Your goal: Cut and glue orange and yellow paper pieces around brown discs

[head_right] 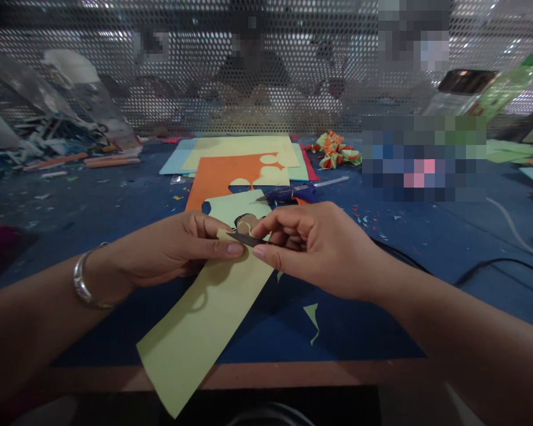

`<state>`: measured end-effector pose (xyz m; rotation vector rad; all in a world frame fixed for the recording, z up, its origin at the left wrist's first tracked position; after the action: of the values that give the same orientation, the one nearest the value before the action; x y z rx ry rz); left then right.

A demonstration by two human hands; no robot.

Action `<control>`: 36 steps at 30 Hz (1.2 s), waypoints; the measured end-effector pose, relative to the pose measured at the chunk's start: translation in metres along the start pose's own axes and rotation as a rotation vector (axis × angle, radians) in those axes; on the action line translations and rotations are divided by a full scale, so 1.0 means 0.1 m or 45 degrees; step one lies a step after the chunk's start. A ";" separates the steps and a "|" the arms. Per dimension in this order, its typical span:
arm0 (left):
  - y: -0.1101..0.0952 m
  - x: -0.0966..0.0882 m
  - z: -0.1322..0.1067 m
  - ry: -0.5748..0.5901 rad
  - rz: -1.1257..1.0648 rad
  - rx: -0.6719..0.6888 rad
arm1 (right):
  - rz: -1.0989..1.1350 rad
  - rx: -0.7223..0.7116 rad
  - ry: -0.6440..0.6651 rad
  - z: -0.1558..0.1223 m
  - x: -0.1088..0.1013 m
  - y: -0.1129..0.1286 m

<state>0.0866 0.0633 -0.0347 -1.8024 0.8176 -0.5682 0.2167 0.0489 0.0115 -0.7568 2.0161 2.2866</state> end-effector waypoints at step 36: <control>0.04 0.04 -0.03 0.073 -0.018 -0.053 | -0.012 -0.047 0.083 -0.01 0.06 0.04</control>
<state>0.0861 0.0572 -0.0369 -1.8380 0.8619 -0.6191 0.2104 0.0450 0.0130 -0.8530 1.9967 2.3300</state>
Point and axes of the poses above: each hand's wrist, its own z-axis towards the middle knuckle, its own x-axis out of the palm, y = z × x, the point moved 9 cm from there along z, towards the middle knuckle, and after that the axes turned 11 degrees about z, right-handed, at the moved point
